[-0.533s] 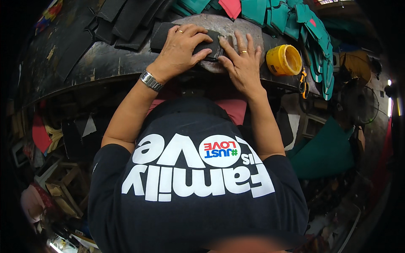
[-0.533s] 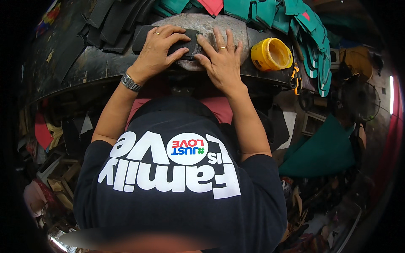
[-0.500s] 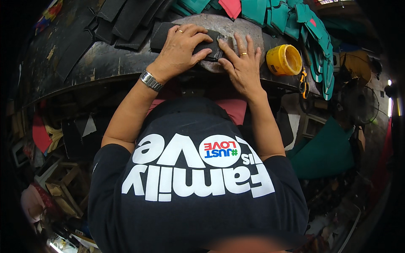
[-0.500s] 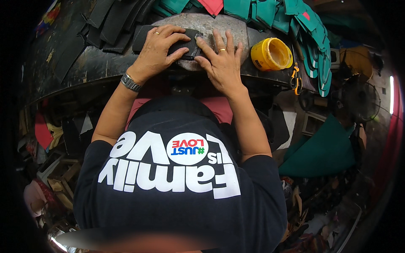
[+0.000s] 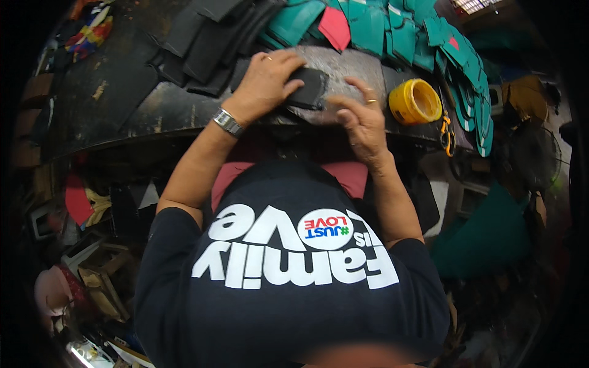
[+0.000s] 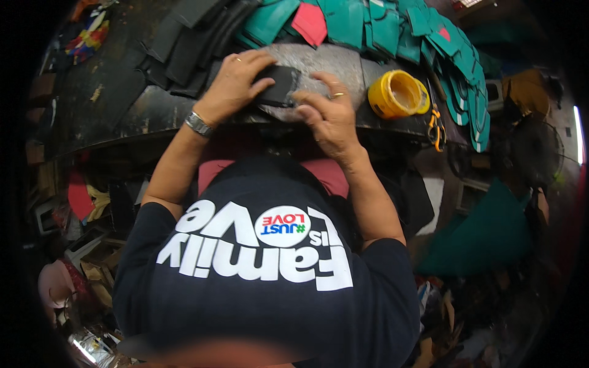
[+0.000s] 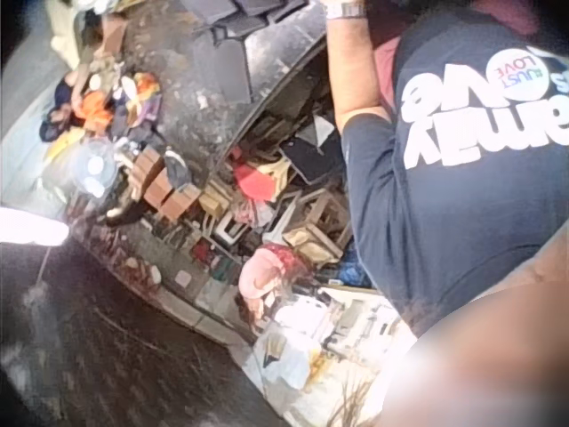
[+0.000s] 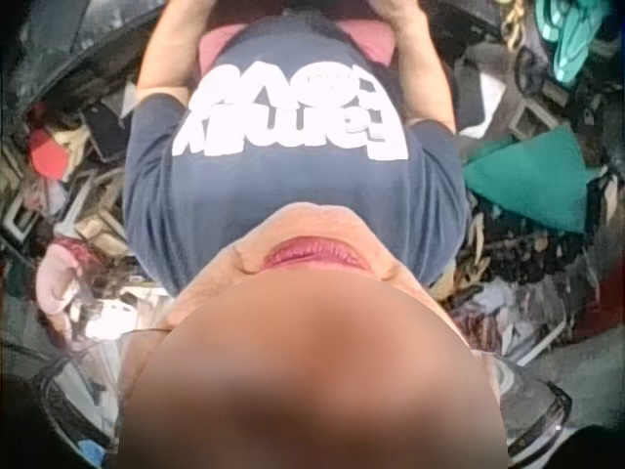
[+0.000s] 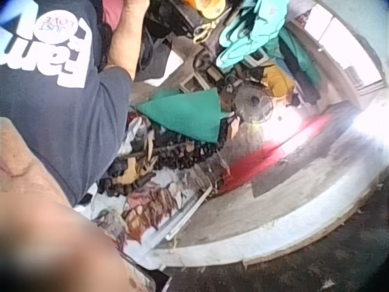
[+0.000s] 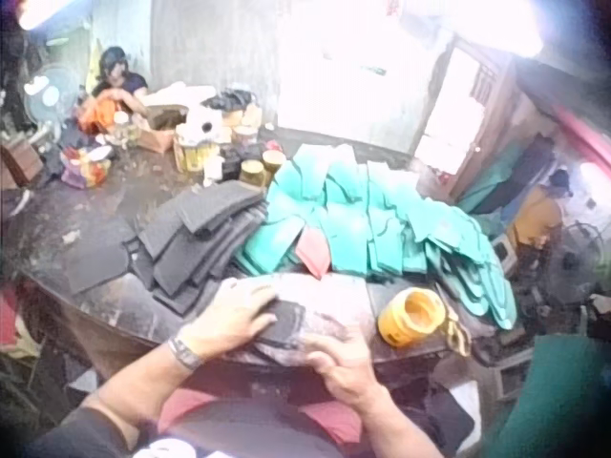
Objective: The person repeatedly picks up small black rubber pieces from a pile on a workbench and rubs each piece against a stationary stone block to smooth its edges. The person handles the pieces one at a time, applying a paste from a yellow container onto the stone before each piece, then places the smoothed piece back on the pile.
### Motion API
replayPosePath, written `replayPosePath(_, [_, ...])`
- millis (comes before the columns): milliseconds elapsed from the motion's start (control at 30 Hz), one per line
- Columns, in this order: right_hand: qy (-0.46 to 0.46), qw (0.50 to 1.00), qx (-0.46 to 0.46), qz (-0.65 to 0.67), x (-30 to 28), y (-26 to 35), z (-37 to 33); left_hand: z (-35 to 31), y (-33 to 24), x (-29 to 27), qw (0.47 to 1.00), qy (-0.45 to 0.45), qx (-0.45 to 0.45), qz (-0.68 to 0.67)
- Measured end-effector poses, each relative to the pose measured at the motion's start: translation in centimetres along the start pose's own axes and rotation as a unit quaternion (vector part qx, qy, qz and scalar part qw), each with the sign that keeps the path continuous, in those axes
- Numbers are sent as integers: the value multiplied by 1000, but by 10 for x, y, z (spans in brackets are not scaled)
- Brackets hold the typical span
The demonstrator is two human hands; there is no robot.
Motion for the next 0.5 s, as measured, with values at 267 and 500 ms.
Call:
replayPosePath(267, [-209, 960, 93, 165, -11, -82, 39, 6, 11, 2, 994, 74, -69, -39])
replayPosePath(500, [-220, 941, 125, 226, -8, -101, 22, 21, 0, -49, 978, 2, -51, -202])
Point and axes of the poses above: each hand's wrist, its own z-axis towards the middle knuckle, its own x-axis out of the palm, y = z × x, the point moved 8 cm from there along z, towards the middle knuckle, and after that the axes turned 1 degree about y, right-handed, at the moved point
